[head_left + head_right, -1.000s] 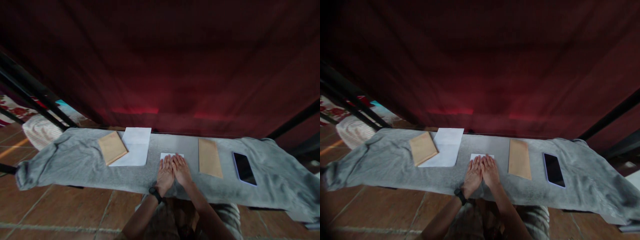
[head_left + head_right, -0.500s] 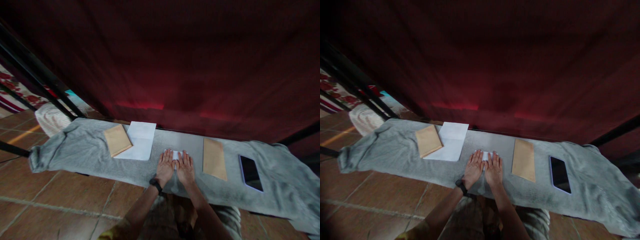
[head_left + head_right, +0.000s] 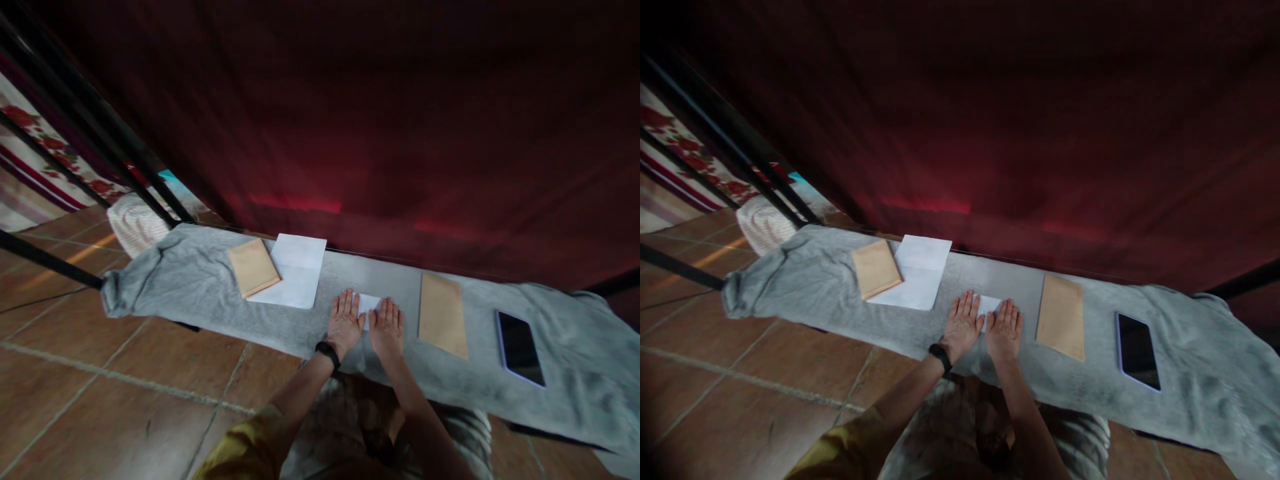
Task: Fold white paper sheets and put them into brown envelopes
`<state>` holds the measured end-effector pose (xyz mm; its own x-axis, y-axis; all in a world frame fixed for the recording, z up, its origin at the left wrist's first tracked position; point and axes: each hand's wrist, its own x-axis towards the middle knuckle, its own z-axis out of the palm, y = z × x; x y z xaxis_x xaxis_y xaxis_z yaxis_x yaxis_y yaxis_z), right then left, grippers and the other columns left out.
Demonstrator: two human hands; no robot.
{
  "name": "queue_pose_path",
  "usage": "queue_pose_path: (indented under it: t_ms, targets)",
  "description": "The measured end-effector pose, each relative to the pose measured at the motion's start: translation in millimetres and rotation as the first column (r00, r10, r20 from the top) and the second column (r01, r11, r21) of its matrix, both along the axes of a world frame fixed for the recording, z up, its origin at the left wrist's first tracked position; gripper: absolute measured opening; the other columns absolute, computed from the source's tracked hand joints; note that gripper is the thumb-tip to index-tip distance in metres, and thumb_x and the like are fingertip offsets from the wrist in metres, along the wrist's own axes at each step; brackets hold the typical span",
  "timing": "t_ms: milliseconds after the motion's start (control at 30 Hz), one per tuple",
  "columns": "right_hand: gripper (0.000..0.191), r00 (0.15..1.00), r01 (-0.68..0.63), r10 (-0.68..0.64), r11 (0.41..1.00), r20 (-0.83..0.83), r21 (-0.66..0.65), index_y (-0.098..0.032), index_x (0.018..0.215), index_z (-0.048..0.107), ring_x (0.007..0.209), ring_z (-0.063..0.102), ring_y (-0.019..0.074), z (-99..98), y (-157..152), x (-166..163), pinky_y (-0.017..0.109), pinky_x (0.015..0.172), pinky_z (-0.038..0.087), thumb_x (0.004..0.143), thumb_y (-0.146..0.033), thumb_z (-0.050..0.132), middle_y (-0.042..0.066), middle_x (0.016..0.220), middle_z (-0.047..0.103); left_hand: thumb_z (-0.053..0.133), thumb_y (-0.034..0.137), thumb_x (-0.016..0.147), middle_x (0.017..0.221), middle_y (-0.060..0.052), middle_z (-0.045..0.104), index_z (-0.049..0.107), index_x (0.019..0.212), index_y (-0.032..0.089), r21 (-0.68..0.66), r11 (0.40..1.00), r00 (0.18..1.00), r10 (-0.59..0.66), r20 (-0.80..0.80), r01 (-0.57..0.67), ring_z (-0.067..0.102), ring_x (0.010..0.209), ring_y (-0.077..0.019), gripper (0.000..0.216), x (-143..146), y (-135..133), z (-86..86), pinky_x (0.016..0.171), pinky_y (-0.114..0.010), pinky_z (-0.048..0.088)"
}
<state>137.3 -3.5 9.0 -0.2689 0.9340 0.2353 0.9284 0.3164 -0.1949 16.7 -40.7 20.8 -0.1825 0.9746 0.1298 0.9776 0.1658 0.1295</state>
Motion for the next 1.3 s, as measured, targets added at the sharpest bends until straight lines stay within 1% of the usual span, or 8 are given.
queue_pose_path:
  t_ms: [67, 200, 267, 600, 833, 933, 1033, 1300]
  targets:
    - [0.06, 0.999, -0.036, 0.036, 0.999, 0.005, 0.0, -0.001, 0.15, 0.036, 0.146, 0.029, 0.0306, 3.4, -1.6, 0.6, 0.051, 0.118, 0.018, 0.102, -0.034, 0.021, 0.021, 0.156, 0.036, 0.03, 0.04, 0.099, 0.163, -0.015, 0.024, 0.029, 0.154, 0.012, -0.004, 1.0, 1.0, -0.002, -0.004, 0.002, 0.023, 0.15, -0.028, 0.062, 0.3, 0.2, -0.2, 0.122, -0.049, 0.019]
    - [0.058, 0.977, -0.21, 0.212, 0.976, 0.031, -0.051, -0.005, 0.15, 0.038, 0.148, 0.027, 0.0259, 7.2, -10.0, 0.2, 0.045, 0.119, 0.018, 0.103, -0.034, 0.019, 0.016, 0.158, 0.034, 0.029, 0.035, 0.099, 0.163, -0.014, 0.024, 0.028, 0.154, 0.012, -0.026, 1.0, 1.0, -0.007, -0.017, 0.007, 0.021, 0.151, -0.0277, 0.06, 0.4, 0.0, 0.0, 0.122, -0.05, 0.017]
    - [0.058, 0.968, -0.245, 0.249, 0.967, 0.038, -0.075, -0.006, 0.15, 0.038, 0.148, 0.027, 0.0248, 6.8, -14.0, -0.2, 0.046, 0.12, 0.017, 0.104, -0.034, 0.018, 0.016, 0.158, 0.033, 0.029, 0.035, 0.099, 0.163, -0.015, 0.024, 0.028, 0.154, 0.011, -0.034, 0.999, 1.0, -0.012, -0.017, 0.011, 0.02, 0.151, -0.0281, 0.06, 0.3, -0.2, 0.4, 0.122, -0.05, 0.016]
    - [0.061, 0.99, -0.122, 0.129, 0.986, 0.057, -0.114, -0.009, 0.153, 0.033, 0.148, 0.026, 0.0258, 4.7, -16.2, -1.4, 0.045, 0.12, 0.015, 0.104, -0.041, 0.015, 0.014, 0.161, 0.026, 0.028, 0.039, 0.099, 0.163, -0.015, 0.024, 0.028, 0.154, 0.01, -0.027, 0.999, 1.0, -0.022, -0.016, 0.022, 0.019, 0.151, -0.0286, 0.062, 0.9, -0.2, -0.3, 0.122, -0.051, 0.016]
    - [0.06, 0.989, -0.118, 0.13, 0.983, 0.077, -0.143, -0.01, 0.154, 0.03, 0.15, 0.023, 0.0238, 5.3, -16.8, -2.4, 0.045, 0.121, 0.013, 0.104, -0.04, 0.015, 0.012, 0.162, 0.023, 0.03, 0.036, 0.099, 0.163, -0.014, 0.024, 0.028, 0.154, 0.012, 0.004, 1.0, 1.0, -0.026, -0.002, 0.026, 0.02, 0.151, -0.0267, 0.06, -2.7, -2.0, -2.8, 0.122, -0.05, 0.018]
    - [0.059, 0.988, -0.112, 0.122, 0.987, 0.09, -0.114, -0.011, 0.154, 0.031, 0.149, 0.023, 0.0247, 3.9, -16.8, -0.9, 0.045, 0.121, 0.013, 0.104, -0.038, 0.016, 0.012, 0.162, 0.023, 0.027, 0.034, 0.1, 0.162, -0.012, 0.027, 0.03, 0.153, 0.013, 0.016, 1.0, 1.0, -0.023, 0.008, 0.023, 0.021, 0.151, -0.0236, 0.057, -5.2, -2.2, -3.8, 0.123, -0.048, 0.017]
    - [0.058, 0.993, -0.088, 0.093, 0.994, 0.073, -0.067, -0.011, 0.154, 0.031, 0.148, 0.026, 0.0253, 0.1, -15.7, 3.8, 0.046, 0.12, 0.016, 0.103, -0.036, 0.019, 0.013, 0.162, 0.025, 0.026, 0.035, 0.101, 0.162, -0.01, 0.029, 0.032, 0.153, 0.013, 0.024, 1.0, 1.0, 0.019, 0.019, -0.019, 0.022, 0.151, -0.0217, 0.057, -7.4, -2.1, -3.8, 0.123, -0.045, 0.019]
    - [0.061, 0.997, -0.071, 0.071, 0.997, 0.012, 0.005, -0.008, 0.154, 0.03, 0.144, 0.035, 0.0268, -6.7, -13.0, 12.8, 0.046, 0.119, 0.021, 0.102, -0.04, 0.026, 0.016, 0.158, 0.033, 0.027, 0.037, 0.1, 0.159, -0.01, 0.034, 0.032, 0.153, 0.013, 0.034, 0.994, 0.995, 0.102, -0.011, -0.101, 0.025, 0.15, -0.0233, 0.058, -16.8, -7.2, 2.9, 0.122, -0.046, 0.024]
